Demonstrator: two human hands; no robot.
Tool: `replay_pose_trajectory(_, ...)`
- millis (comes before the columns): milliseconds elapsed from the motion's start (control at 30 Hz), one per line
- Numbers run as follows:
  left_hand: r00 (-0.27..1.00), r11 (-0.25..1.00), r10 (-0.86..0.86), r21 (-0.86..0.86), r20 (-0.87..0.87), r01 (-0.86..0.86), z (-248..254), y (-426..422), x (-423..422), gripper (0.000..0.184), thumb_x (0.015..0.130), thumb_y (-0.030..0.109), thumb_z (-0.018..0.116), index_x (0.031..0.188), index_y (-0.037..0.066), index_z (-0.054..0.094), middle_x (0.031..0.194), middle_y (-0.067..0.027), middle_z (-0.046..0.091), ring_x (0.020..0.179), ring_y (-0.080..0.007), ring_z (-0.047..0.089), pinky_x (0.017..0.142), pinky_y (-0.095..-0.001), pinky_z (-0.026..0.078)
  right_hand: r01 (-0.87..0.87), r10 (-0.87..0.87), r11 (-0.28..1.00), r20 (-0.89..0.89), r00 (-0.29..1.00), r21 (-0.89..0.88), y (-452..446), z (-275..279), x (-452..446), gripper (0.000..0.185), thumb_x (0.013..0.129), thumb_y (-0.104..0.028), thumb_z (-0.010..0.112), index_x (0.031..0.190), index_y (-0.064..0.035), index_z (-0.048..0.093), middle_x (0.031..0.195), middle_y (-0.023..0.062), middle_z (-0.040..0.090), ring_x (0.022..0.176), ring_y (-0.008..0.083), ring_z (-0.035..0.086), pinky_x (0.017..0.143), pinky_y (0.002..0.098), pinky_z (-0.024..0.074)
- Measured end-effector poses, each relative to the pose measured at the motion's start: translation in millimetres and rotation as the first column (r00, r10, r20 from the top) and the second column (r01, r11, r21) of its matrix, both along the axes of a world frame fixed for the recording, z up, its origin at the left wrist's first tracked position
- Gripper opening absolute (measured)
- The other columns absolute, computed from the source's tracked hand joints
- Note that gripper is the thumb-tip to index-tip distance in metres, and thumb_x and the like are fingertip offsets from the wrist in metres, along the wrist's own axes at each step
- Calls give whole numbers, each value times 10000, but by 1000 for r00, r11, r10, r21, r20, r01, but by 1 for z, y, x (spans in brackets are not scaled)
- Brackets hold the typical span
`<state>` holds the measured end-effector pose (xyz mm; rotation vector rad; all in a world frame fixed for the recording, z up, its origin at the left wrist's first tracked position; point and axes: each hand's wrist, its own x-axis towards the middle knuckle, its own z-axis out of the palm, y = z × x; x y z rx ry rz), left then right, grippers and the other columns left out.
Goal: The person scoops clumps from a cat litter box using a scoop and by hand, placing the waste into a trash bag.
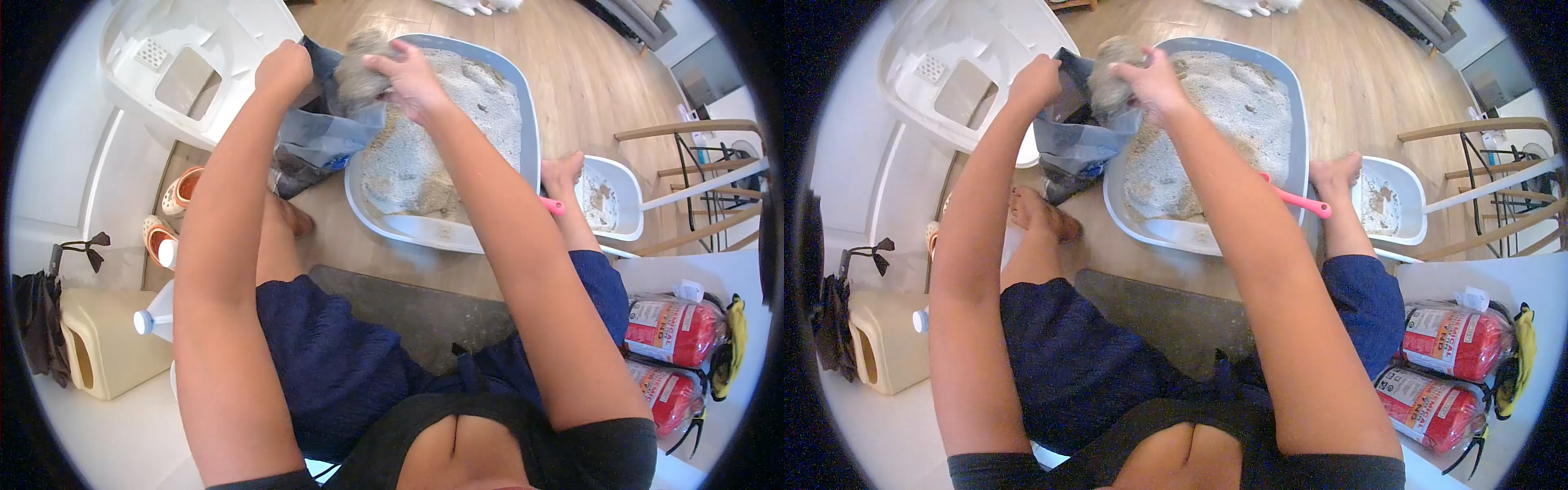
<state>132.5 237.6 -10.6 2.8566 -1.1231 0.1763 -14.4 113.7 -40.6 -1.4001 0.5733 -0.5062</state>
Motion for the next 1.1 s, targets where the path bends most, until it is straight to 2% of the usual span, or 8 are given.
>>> replay_pose_trajectory(100, 999, 997, -1, -79, 33, 4, -6, 1, 2, 280, 804, 85, 494, 1036, -34, 594, 1106, -188, 596, 1001, -361, 596, 813, -435, 492, -156, 164, 984, -81, 983, 91, 1, -4, 5, 759, 751, -262, 732, 1349, 12, 352, 1219, 163, 541, 1047, 292, 551, 925, 389, 411)
replay_pose_trajectory(167, 999, 998, -21, -65, 29, 22, -8, 0, 3, 280, 801, 80, 496, 1037, -37, 593, 1102, -191, 598, 1001, -361, 598, 816, -435, 492, -229, 187, 927, -162, 969, -296, -11, -13, -8, 509, 767, -223, 696, 1203, -24, 526, 1113, 149, 593, 1011, 239, 562, 874, 373, 426)
replay_pose_trajectory(300, 999, 999, -35, 3, 29, 35, -12, -7, 6, 292, 790, 65, 506, 1048, -40, 592, 1111, -180, 599, 1007, -357, 598, 822, -432, 493, -239, -51, 823, -485, 873, -515, -50, -29, -50, 333, 722, -186, 686, 1006, -17, 643, 901, 151, 666, 853, 253, 630, 786, 366, 481)
replay_pose_trajectory(367, 996, 993, -87, 85, 35, 84, -2, -8, -4, 305, 786, 62, 514, 1066, -26, 598, 1141, -160, 589, 1020, -347, 595, 830, -428, 495, -432, -227, 477, -582, 781, -765, -70, -45, -69, 306, 688, -171, 676, 967, -47, 650, 831, 139, 672, 776, 292, 638, 731, 393, 497)
replay_pose_trajectory(500, 996, 991, -69, 120, 61, 62, -6, -10, -10, 309, 805, 53, 489, 1088, -16, 592, 1197, -146, 560, 1047, -350, 582, 847, -431, 491, -664, 22, 589, -812, 583, -461, -75, -53, -112, 342, 706, -220, 674, 1012, -69, 641, 907, 133, 672, 839, 326, 637, 775, 402, 494)
replay_pose_trajectory(600, 995, 995, -65, 85, 75, 59, -13, -13, -5, 321, 826, 65, 462, 1114, -29, 567, 1191, -159, 562, 1045, -358, 582, 847, -438, 489, -583, -13, 462, -662, 749, -669, -60, -86, -137, 373, 741, -283, 667, 1038, -61, 623, 949, 161, 661, 893, 339, 633, 804, 427, 490)
replay_pose_trajectory(667, 1000, 997, 4, 71, 7, -4, -17, -17, -1, 336, 842, 81, 439, 1139, -37, 543, 1191, -168, 561, 1048, -356, 582, 848, -445, 487, -593, -177, 600, -811, 557, -538, -36, -95, -141, 453, 763, -373, 668, 1040, -20, 603, 999, 190, 641, 942, 351, 619, 838, 435, 477)
replay_pose_trajectory(1100, 979, 988, -149, 66, 139, 141, -15, -2, -12, 254, 895, 128, 413, 1044, 34, 596, 1100, -157, 553, 975, -364, 584, 808, -462, 488, -211, -272, 828, -701, 660, -519, 15, -123, -137, 746, 653, -431, 772, 1120, 74, 484, 1099, 271, 571, 1064, 375, 552, 898, 430, 442)
